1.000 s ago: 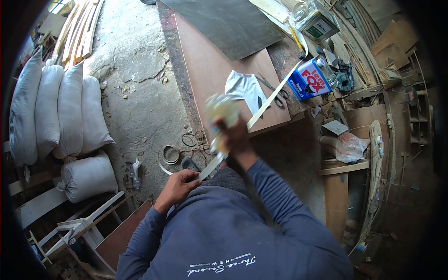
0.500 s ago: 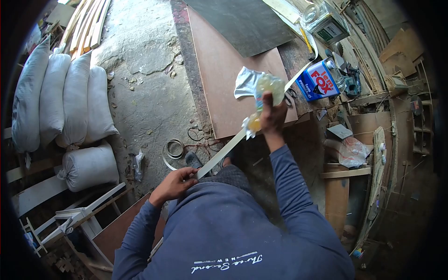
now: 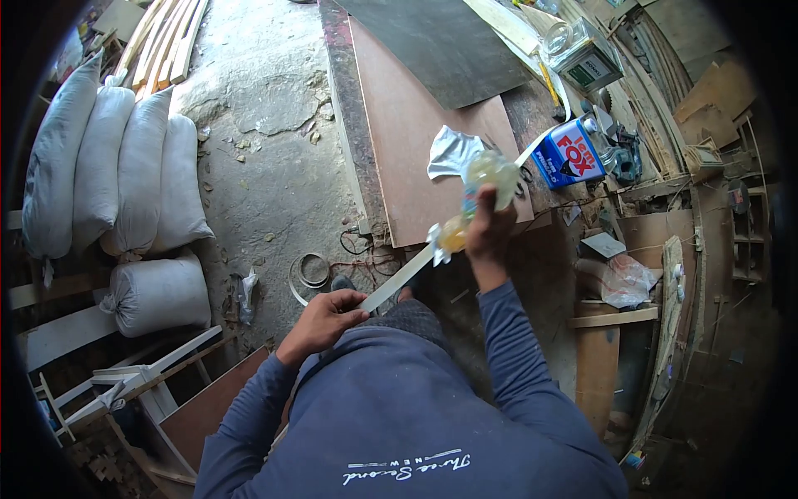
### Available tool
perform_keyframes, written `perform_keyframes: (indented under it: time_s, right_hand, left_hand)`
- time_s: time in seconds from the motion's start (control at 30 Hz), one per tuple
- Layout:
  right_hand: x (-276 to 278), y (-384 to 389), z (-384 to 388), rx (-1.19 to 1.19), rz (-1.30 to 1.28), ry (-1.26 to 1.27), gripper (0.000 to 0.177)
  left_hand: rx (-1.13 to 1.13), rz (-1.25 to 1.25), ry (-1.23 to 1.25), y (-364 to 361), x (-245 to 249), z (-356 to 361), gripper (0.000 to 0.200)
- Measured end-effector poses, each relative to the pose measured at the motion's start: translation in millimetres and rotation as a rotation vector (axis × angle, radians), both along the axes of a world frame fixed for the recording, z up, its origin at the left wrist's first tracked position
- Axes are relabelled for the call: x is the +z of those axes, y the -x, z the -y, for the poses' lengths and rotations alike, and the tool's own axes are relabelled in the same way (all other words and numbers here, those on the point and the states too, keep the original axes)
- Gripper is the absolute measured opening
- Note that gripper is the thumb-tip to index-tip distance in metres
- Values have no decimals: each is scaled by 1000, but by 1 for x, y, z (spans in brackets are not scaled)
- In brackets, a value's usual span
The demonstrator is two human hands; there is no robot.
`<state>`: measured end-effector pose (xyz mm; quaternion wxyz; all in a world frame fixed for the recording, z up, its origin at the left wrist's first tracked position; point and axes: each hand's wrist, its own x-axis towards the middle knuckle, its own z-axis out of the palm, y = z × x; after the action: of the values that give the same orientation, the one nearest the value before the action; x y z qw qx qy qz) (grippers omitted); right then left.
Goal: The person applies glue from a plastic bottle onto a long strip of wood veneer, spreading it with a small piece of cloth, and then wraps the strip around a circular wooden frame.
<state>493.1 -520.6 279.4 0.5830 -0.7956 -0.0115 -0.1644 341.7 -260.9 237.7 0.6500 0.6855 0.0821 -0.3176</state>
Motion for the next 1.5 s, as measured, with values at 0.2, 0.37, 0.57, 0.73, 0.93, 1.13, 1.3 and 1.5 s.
perform_keyframes:
  time_s: [0.2, 0.37, 0.57, 0.73, 0.93, 1.13, 1.3, 1.5]
  right_hand:
    - [10, 70, -62, 248, 12, -133, 77]
    - [-22, 8, -8, -19, 25, -84, 68]
    - [-12, 59, -40, 184, -6, 14, 73]
    - [0, 82, -78, 354, 0, -145, 76]
    - [-23, 2, -19, 44, -74, -57, 68]
    - [-6, 56, -66, 225, -155, -163, 68]
    - [5, 47, -69, 233, -46, -97, 67]
    - [19, 32, -48, 136, 16, -109, 72]
  left_hand:
    - [69, -45, 80, 0, -7, 0, 27]
    - [81, -84, 85, 3, 9, -7, 29]
    - [91, -71, 73, 2, 1, -2, 30]
    - [98, -62, 78, 2, 1, -1, 22]
    - [-87, 92, -193, 7, 1, -15, 24]
    - [-93, 164, -119, 4, -13, -6, 23]
    - [-59, 216, -152, -6, -8, -1, 22]
    - [-71, 168, 46, -22, -4, 4, 27]
